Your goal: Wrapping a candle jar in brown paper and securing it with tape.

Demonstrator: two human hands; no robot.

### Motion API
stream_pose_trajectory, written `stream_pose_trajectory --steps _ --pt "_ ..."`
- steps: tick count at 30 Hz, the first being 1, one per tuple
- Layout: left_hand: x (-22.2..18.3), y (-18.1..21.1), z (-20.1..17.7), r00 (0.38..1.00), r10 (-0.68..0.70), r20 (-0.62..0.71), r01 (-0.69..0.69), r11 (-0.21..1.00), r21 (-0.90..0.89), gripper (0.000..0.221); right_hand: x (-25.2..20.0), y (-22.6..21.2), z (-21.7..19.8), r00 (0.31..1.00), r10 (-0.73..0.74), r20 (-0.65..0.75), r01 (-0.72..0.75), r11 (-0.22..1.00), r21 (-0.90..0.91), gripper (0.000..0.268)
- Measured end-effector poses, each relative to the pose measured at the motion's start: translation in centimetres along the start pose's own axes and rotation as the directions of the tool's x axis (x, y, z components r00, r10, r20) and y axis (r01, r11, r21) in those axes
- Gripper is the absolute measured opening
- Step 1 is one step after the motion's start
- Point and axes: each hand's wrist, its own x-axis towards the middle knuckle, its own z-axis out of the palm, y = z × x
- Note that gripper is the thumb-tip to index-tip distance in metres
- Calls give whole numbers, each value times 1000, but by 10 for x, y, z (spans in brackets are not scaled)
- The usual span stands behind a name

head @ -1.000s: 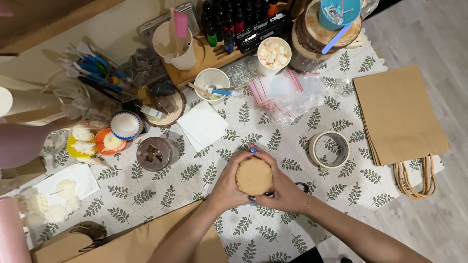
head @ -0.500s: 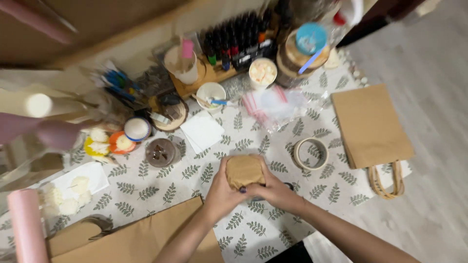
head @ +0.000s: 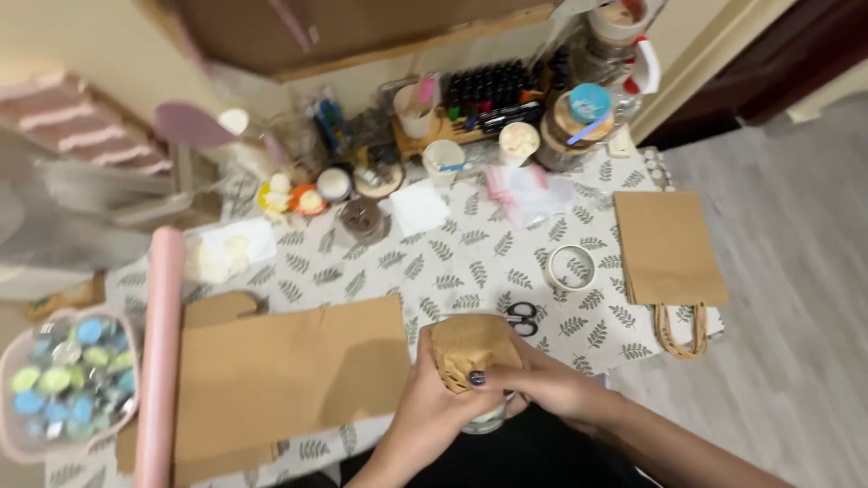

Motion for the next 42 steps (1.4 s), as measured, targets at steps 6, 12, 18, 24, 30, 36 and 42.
stream_pose_trajectory --steps 6,12,18,24,30,36,42 --pt "-28 -13 -19 992 -23 124 46 982 -183 89 21 44 -16 981 -30 190 91 943 -320 83" --pt "-41 -35 -36 944 -306 121 328 853 -405 84 12 23 6 956 -47 289 186 859 -476 84" --pt "-36 -21 -19 958 -284 -36 257 908 -330 64 12 28 10 955 -58 290 185 882 -433 83" --pt "-34 -14 -16 948 -314 -52 291 921 -258 58 7 32 -3 946 -3 324 120 932 -343 89" --pt "-30 -13 -16 962 -273 -22 264 946 -185 58 5 35 3 951 176 255 -208 972 105 79" --pt "-29 -15 -18 961 -274 37 275 939 -207 64 9 44 -13 924 128 359 -242 925 293 63" --pt "-29 -18 -23 956 -277 98 292 933 -212 70 42 110 -71 909 145 391 -198 975 97 51"
